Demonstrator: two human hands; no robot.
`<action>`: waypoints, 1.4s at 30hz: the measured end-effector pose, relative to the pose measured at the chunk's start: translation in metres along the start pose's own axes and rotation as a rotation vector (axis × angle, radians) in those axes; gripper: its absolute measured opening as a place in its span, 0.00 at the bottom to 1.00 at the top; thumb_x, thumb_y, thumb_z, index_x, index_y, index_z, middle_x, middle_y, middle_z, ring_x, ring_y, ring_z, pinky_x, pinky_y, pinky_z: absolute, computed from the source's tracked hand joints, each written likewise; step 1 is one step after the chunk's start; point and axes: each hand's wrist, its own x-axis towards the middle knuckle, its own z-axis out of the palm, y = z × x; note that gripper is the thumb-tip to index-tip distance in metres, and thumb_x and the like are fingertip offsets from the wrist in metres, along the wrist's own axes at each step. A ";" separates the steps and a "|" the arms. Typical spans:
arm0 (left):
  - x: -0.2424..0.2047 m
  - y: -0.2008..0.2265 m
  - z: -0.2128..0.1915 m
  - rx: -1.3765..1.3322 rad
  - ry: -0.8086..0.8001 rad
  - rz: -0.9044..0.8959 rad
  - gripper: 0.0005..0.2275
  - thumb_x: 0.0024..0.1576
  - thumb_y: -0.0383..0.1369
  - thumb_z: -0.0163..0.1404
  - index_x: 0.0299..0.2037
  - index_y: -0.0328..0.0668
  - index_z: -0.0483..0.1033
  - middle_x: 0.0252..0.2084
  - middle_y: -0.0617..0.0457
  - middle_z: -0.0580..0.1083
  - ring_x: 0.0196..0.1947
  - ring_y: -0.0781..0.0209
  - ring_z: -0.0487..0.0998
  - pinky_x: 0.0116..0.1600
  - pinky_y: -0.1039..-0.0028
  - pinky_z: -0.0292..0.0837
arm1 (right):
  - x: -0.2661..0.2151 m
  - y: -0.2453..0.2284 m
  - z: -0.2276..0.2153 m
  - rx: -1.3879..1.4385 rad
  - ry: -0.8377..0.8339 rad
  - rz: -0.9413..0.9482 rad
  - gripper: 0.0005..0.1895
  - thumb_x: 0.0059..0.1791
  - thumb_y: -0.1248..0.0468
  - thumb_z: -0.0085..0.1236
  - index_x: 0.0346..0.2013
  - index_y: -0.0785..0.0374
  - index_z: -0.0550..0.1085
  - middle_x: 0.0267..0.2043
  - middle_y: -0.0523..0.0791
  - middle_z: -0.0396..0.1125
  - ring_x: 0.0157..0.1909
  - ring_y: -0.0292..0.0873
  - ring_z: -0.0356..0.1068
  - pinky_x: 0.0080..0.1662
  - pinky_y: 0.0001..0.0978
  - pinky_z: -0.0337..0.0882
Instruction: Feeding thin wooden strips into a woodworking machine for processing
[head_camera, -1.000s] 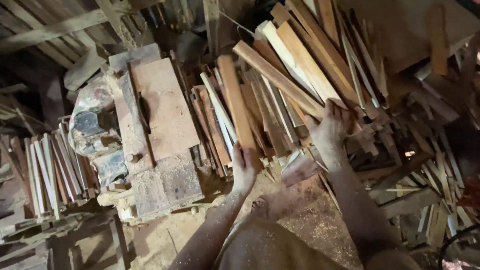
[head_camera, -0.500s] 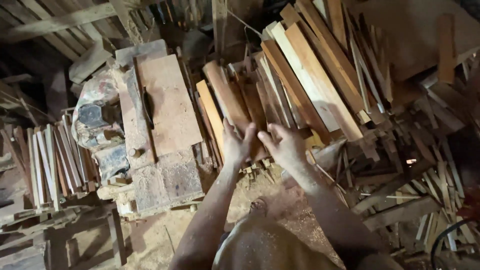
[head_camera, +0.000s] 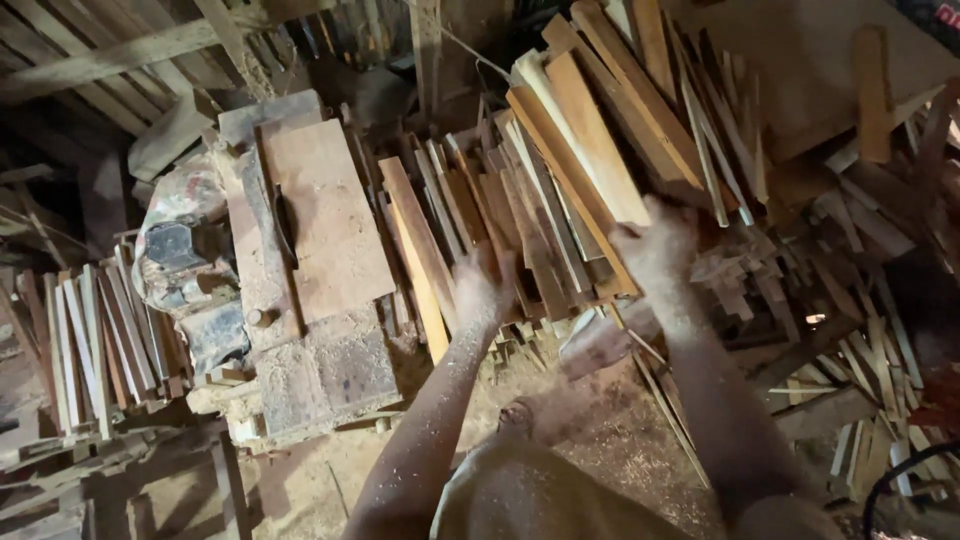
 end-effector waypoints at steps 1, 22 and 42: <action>0.001 0.016 -0.012 -0.394 -0.158 -0.033 0.25 0.59 0.52 0.50 0.60 0.47 0.72 0.51 0.38 0.76 0.54 0.40 0.78 0.60 0.56 0.71 | 0.007 -0.043 -0.029 0.187 -0.156 0.242 0.20 0.38 0.51 0.73 0.38 0.57 0.81 0.31 0.48 0.75 0.41 0.54 0.76 0.45 0.43 0.71; 0.021 -0.088 0.054 0.068 -0.037 -0.158 0.30 0.55 0.52 0.56 0.62 0.40 0.71 0.44 0.41 0.69 0.47 0.39 0.74 0.47 0.56 0.77 | -0.035 0.019 0.042 -0.054 0.002 -0.119 0.18 0.36 0.44 0.75 0.32 0.47 0.82 0.25 0.43 0.70 0.32 0.48 0.73 0.38 0.38 0.74; 0.002 0.063 -0.068 -0.975 -0.572 -0.172 0.29 0.57 0.56 0.50 0.61 0.45 0.66 0.52 0.42 0.77 0.50 0.43 0.81 0.51 0.54 0.80 | -0.007 -0.067 -0.025 0.041 -0.268 0.037 0.20 0.52 0.45 0.52 0.28 0.56 0.78 0.22 0.48 0.70 0.34 0.55 0.75 0.35 0.49 0.75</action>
